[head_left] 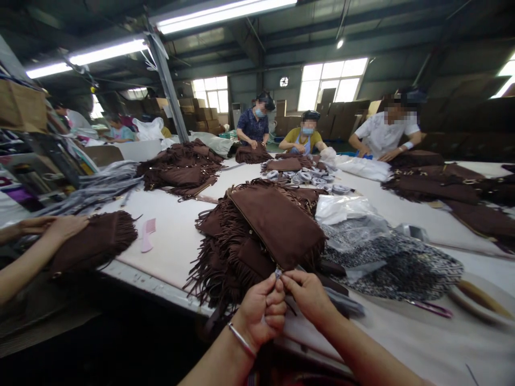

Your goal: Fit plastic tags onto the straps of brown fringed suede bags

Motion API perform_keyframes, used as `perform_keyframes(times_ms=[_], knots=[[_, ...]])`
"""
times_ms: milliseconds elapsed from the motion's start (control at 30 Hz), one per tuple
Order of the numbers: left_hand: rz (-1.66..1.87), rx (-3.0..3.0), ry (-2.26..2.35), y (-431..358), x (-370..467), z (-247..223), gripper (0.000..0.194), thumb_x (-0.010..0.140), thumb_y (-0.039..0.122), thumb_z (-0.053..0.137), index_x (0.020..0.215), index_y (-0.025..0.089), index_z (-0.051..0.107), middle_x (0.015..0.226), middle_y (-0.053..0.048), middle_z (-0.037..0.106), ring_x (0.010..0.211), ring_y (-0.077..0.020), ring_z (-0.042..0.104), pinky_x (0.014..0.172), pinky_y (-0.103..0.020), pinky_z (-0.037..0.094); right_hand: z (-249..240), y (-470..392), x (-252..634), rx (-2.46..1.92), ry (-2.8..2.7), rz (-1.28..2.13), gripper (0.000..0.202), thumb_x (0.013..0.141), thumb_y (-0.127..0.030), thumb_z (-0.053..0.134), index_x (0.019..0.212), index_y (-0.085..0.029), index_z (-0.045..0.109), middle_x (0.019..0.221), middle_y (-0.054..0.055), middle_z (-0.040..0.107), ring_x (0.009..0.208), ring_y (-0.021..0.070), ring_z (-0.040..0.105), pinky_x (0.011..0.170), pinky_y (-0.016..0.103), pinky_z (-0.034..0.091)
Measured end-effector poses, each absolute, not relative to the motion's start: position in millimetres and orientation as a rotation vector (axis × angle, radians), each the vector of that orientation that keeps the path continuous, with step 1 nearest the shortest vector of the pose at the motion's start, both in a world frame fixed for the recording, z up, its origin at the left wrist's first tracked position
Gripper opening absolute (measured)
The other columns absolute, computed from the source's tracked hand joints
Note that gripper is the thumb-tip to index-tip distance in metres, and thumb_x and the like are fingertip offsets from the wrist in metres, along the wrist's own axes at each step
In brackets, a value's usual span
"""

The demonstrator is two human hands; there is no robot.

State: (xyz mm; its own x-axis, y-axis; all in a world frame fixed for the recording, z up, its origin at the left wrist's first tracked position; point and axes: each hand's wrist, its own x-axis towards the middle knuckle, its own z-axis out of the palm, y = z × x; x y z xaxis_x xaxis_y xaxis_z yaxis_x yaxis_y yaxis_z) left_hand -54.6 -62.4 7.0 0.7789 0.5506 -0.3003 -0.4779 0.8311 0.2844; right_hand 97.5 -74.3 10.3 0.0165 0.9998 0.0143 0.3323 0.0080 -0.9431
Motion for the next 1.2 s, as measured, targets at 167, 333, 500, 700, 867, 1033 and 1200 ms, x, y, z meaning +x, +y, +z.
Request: perform_keyframes(times_ms=[167,333,500,700,867,1033,1200], knots=[[0.725,0.519,0.687,-72.6,-46.9,6.3,0.031,0.089,0.047,0.048,0.078,0.018,0.049,0.046,0.011,0.028,0.038,-0.0044,0.013,0.037,-0.016,0.01,9.9,-92.5,101.0,-1.604,-1.312,0.886,0.027,0.08,-0.04,0.058,0.079,-0.018,0.074,0.077,0.004,0.072,0.076,0.0228,0.062,0.072,0.029,0.045],[0.926,1.074,1.008,-79.8,-40.9,11.1,0.038,0.087,0.053,0.047,0.07,0.019,0.049,0.052,0.007,0.037,0.045,-0.0076,0.028,0.044,-0.021,0.022,20.3,-92.0,89.4,-1.498,-1.357,0.953,0.034,0.082,-0.043,0.056,0.065,-0.017,0.07,0.077,0.004,0.07,0.08,0.0229,0.06,0.076,0.03,0.043],[1.043,1.301,1.087,-85.4,-37.3,16.1,0.039,0.087,0.05,0.047,0.069,0.017,0.055,0.062,0.0,0.051,0.057,-0.0117,0.041,0.054,-0.025,0.033,15.6,-83.5,73.8,-1.326,-1.033,1.266,0.036,0.077,-0.048,0.064,0.07,-0.014,0.069,0.07,0.004,0.065,0.074,0.0198,0.057,0.071,0.029,0.045],[0.849,0.521,0.675,-92.0,-31.8,11.7,0.038,0.08,0.057,0.056,0.074,0.022,0.04,0.044,0.013,0.021,0.037,-0.004,0.008,0.038,-0.018,0.008,9.8,-85.5,63.7,-0.969,-0.447,1.72,0.031,0.068,-0.043,0.075,0.084,-0.016,0.073,0.069,0.002,0.067,0.062,0.0131,0.057,0.06,0.023,0.046],[0.775,0.293,0.388,-93.2,-33.9,14.2,0.035,0.075,0.043,0.068,0.074,0.02,0.041,0.045,0.014,0.02,0.038,-0.0021,0.001,0.035,-0.014,0.006,15.6,-83.4,65.8,-0.76,-0.4,1.912,0.028,0.071,-0.041,0.074,0.088,-0.018,0.073,0.102,0.009,0.072,0.097,0.0187,0.063,0.086,0.029,0.047],[0.598,0.595,0.572,-87.9,-48.9,21.2,0.039,0.079,0.055,0.058,0.07,0.02,0.046,0.045,0.011,0.03,0.034,-0.0032,0.014,0.035,-0.016,0.015,18.0,-90.2,74.4,-0.707,-0.611,2.042,0.048,0.078,-0.055,0.063,0.106,-0.016,0.069,0.102,0.012,0.071,0.092,0.0217,0.065,0.088,0.036,0.047],[0.71,1.409,1.026,-60.0,-81.2,48.2,0.038,0.08,0.053,0.059,0.074,0.015,0.065,0.072,-0.004,0.065,0.067,-0.0143,0.057,0.059,-0.023,0.043,10.8,-123.5,107.4,-0.789,-0.701,1.908,0.044,0.079,-0.044,0.068,0.118,-0.023,0.064,0.128,0.01,0.061,0.115,0.024,0.057,0.095,0.036,0.044]])
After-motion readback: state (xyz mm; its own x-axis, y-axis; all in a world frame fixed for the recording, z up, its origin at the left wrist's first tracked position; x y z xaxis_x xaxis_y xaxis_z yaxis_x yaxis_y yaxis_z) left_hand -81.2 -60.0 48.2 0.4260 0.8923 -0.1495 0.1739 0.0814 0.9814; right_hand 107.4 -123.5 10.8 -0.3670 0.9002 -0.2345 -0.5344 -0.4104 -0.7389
